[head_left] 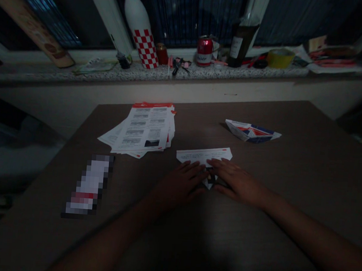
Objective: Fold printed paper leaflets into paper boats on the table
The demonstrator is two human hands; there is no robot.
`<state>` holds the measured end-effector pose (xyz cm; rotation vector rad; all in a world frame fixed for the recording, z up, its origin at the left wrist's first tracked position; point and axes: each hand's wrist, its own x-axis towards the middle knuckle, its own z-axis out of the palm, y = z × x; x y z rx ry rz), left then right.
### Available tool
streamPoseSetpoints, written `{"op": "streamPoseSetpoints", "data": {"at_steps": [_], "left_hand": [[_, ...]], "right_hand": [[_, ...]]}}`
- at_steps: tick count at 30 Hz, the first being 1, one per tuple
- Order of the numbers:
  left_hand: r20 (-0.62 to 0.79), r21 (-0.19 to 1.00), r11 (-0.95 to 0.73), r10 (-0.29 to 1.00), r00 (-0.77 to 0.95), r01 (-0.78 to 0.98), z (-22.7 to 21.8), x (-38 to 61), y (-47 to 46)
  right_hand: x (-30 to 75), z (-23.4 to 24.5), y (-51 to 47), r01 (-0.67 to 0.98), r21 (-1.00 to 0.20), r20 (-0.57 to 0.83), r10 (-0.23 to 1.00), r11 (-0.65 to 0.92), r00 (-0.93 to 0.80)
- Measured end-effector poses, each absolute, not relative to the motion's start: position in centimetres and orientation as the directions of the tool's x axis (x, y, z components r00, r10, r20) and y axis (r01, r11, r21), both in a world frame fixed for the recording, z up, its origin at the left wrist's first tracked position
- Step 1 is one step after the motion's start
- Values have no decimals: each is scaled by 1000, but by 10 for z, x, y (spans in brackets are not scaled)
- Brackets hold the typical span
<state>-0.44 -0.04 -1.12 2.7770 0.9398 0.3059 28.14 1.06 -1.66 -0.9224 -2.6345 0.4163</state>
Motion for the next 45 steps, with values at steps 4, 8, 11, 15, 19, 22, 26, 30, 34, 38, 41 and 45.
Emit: {"op": "streamPoseSetpoints", "data": {"at_steps": [4,8,11,15,19,22,26,30,34,38,41,45], "left_hand": [[136,239,-780,616,776,578,-17,-3,-1],[139,231,-780,619,773,582,-20,-3,-1],[142,242,-778,620,772,580,-19,-3,0],[144,268,-762,636,758,589,-18,-1,0],[151,277,-750,651,744,600,-18,1,0],[183,291,-743,661,728,602,-16,1,0],[205,313,-733,673,711,604,-13,1,0],[208,324,-725,681,702,608,-12,0,-1],[193,340,-705,700,687,623,-12,-1,-2],[201,328,-711,696,689,622,-10,-2,-3],[206,305,-721,688,696,623,-11,-3,-3],[195,322,-715,691,696,620,-13,-3,-3]], "right_hand": [[280,-16,14,558,-408,209,669,723,-714],[278,-12,21,547,-378,218,646,747,-732],[277,-10,26,535,-368,229,632,760,-741],[278,-13,28,535,-353,250,628,768,-737],[279,-17,28,526,-382,270,636,760,-723],[280,-17,29,526,-385,267,637,759,-723],[280,-13,30,530,-355,248,624,770,-741],[278,-11,31,532,-309,240,606,789,-759],[275,-13,31,547,-272,228,605,792,-763],[274,-13,29,557,-277,223,616,783,-756],[274,-12,29,554,-280,227,614,784,-756],[275,-13,30,544,-281,223,605,791,-765]]}}
